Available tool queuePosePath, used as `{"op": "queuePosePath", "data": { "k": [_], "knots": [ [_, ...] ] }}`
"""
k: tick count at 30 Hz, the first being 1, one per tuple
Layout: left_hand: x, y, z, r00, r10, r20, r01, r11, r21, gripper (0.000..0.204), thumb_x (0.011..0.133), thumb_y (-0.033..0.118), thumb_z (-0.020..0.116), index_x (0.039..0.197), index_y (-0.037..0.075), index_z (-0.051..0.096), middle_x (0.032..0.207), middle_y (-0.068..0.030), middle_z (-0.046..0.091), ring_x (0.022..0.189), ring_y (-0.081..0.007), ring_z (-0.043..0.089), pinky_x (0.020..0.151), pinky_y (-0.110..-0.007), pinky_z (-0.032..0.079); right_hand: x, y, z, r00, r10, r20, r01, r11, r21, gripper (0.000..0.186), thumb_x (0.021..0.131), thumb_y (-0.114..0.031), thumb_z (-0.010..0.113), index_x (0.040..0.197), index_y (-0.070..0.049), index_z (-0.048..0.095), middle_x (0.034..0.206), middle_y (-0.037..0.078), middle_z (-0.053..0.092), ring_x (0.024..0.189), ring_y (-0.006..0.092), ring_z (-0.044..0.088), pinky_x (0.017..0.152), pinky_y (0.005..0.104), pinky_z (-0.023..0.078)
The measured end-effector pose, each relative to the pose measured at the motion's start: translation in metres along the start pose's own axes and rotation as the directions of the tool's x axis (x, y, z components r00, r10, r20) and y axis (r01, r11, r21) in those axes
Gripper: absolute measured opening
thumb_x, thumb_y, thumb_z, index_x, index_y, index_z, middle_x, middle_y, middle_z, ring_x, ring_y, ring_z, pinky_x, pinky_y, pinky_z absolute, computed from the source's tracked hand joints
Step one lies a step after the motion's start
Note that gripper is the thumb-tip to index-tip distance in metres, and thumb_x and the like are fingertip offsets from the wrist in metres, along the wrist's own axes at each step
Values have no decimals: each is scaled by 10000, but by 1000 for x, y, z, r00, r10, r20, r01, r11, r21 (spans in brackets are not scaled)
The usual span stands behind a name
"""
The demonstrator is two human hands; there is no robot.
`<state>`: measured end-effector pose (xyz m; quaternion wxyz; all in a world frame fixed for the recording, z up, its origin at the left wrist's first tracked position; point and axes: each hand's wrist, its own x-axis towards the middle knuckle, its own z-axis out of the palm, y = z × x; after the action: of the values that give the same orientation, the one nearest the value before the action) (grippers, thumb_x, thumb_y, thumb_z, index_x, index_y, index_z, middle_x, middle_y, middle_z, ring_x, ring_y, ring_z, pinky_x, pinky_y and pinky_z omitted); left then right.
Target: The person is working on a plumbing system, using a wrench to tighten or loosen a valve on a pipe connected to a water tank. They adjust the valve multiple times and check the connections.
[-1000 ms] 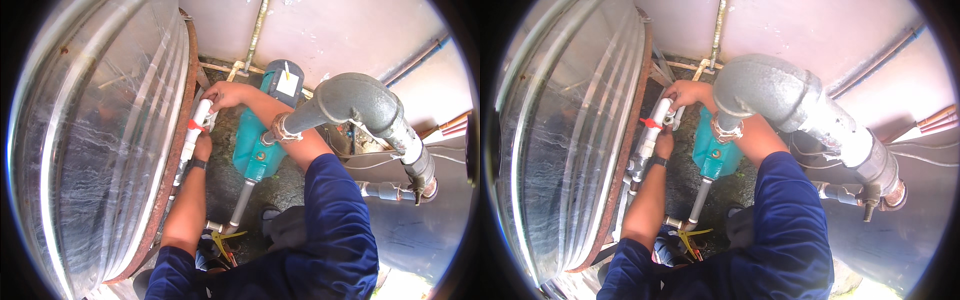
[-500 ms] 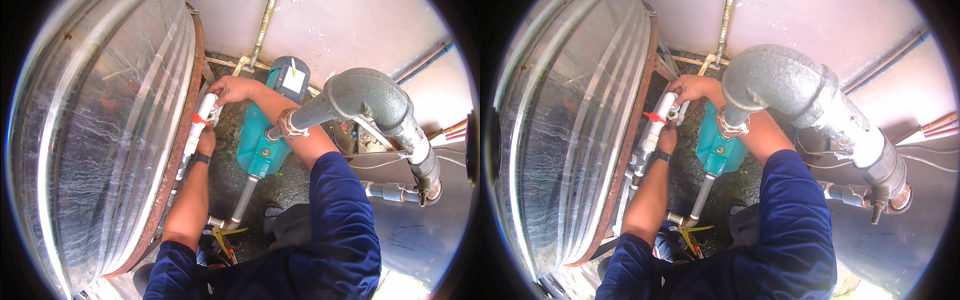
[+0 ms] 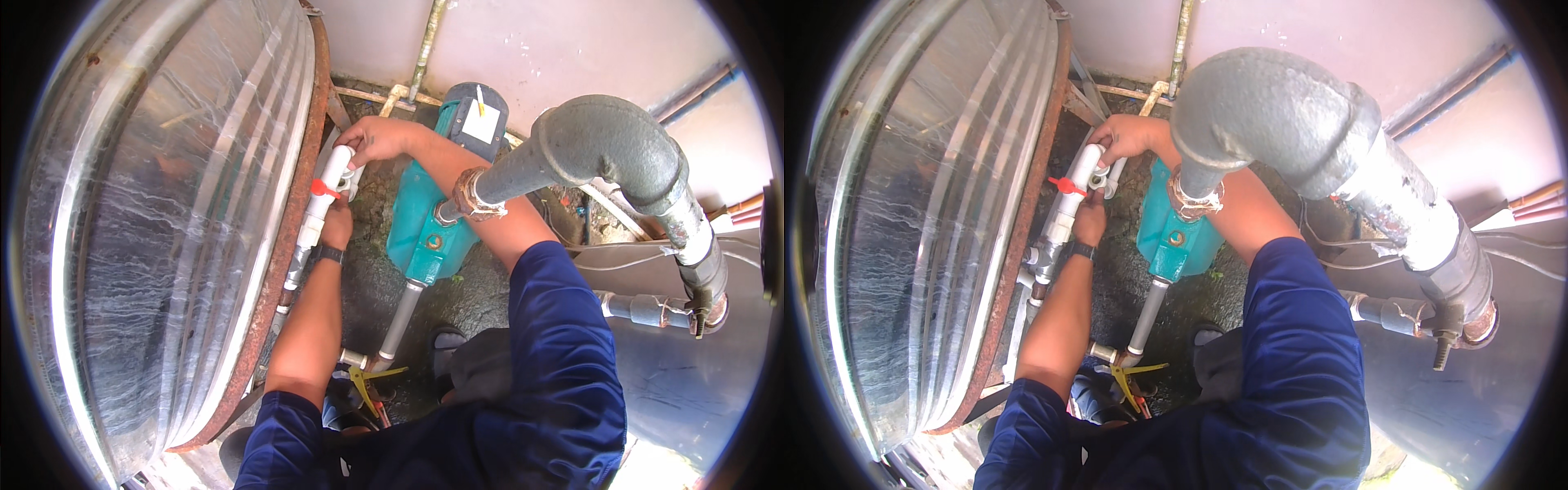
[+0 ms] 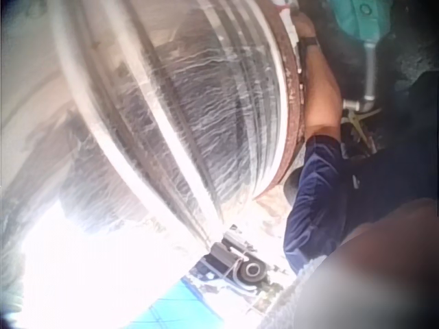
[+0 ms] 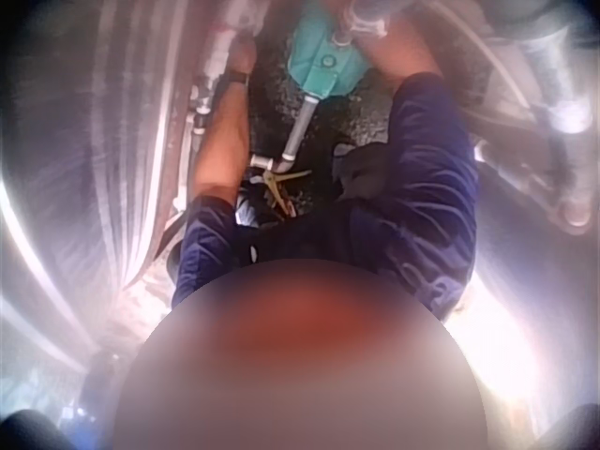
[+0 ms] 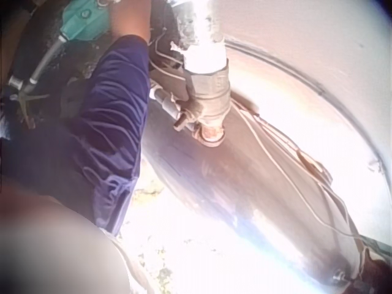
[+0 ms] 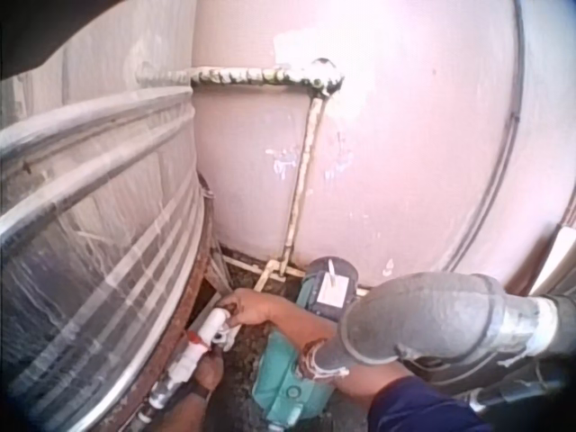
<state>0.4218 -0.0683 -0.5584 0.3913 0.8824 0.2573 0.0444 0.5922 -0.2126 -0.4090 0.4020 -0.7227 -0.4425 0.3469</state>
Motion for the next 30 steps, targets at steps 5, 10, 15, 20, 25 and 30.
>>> {"op": "queuePosePath", "data": {
  "k": [5,10,15,20,25,30],
  "knots": [
    [-2,6,-4,999,-39,27,39,999,14,536,1020,512,517,1281,68,667,1171,-205,712,1131,-420,642,902,-475,497,0,-2,1,1000,12,-12,-12,1000,-29,543,826,-137,784,1336,-25,632,1201,127,724,1078,203,692,930,337,555],
    [-4,10,-7,994,-81,67,81,997,16,529,1020,498,518,1316,79,645,1191,-210,702,1148,-422,632,924,-471,490,1,-2,2,999,51,-8,-51,998,-34,545,820,-134,780,1330,-17,630,1204,126,721,1089,206,685,937,340,545],
    [-6,10,-3,1000,-10,1,10,1000,24,519,1021,475,523,1355,89,615,1200,-217,695,1139,-427,633,931,-473,490,3,-5,1,1000,29,-12,-30,994,-106,556,810,-139,771,1329,-3,625,1212,132,715,1119,216,668,968,341,513],
    [-9,16,-4,1000,-15,-1,15,1000,-10,528,1020,465,517,1311,35,614,1136,-288,681,1107,-479,614,901,-520,486,2,-8,0,999,50,-13,-51,992,-120,562,804,-136,770,1330,-3,626,1226,128,710,1127,214,662,976,337,508],
    [-5,17,-5,999,15,-34,-13,999,50,553,1025,492,498,1207,-4,660,1051,-294,695,1056,-495,626,869,-529,488,5,-6,1,997,73,-12,-73,995,-72,560,802,-136,774,1326,-2,632,1209,121,719,1119,208,666,972,334,510],
    [-7,18,-2,998,12,-60,-10,1000,25,622,1026,541,467,1104,-30,700,994,-311,696,1017,-510,637,856,-537,497,6,-1,1,995,100,-16,-101,992,-74,537,808,-124,775,1314,-5,639,1201,116,719,1109,207,662,961,337,515]
  ]
}}
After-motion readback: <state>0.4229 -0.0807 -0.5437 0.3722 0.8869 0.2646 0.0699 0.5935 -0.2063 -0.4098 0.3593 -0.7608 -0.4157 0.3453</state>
